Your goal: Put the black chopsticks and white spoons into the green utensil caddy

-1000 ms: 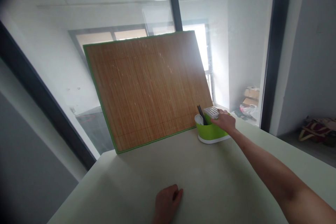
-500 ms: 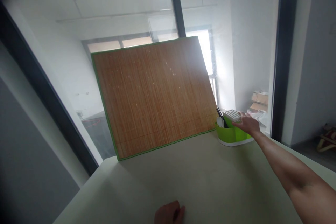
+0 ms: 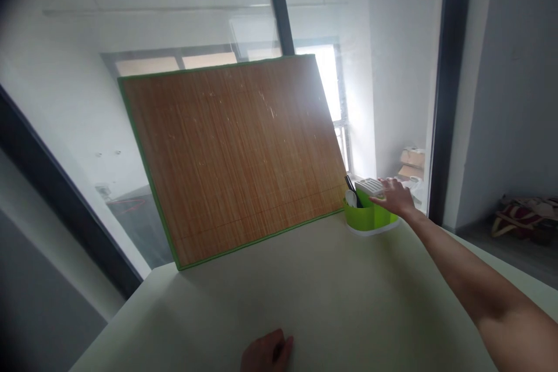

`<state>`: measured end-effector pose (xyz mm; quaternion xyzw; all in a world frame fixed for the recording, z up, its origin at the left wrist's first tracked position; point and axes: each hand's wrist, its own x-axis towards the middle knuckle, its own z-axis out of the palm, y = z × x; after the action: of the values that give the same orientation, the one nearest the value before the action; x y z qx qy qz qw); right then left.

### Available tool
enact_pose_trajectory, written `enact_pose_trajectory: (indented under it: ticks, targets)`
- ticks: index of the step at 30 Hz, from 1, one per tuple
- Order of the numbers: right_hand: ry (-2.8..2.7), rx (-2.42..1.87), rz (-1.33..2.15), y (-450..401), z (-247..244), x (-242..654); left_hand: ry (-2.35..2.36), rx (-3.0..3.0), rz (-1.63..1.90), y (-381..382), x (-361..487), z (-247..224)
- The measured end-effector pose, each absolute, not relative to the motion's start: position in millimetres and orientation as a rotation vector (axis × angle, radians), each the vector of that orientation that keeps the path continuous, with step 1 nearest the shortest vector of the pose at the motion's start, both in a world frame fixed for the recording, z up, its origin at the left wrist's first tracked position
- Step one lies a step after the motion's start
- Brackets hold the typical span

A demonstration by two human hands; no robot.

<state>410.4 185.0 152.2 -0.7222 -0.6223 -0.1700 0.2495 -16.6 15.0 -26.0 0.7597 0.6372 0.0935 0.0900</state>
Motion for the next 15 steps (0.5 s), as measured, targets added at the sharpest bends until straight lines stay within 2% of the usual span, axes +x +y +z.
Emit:
enact_pose_trajectory:
  ticks: [5, 11, 15]
  targets:
    - [-1.913, -1.639, -0.417, 129.2, 129.9, 346.4, 1.928, 2.254, 0.322, 13.0, -13.5, -21.0]
    - [-2.273, -1.322, -0.158, 46.7, 47.2, 230.9, 1.955, 2.259, 0.308, 8.1, -11.0, -13.4]
    - [-2.360, -1.273, -0.079, 21.9, 5.4, 191.8, 1.940, 2.275, 0.310, 7.2, -11.3, -12.1]
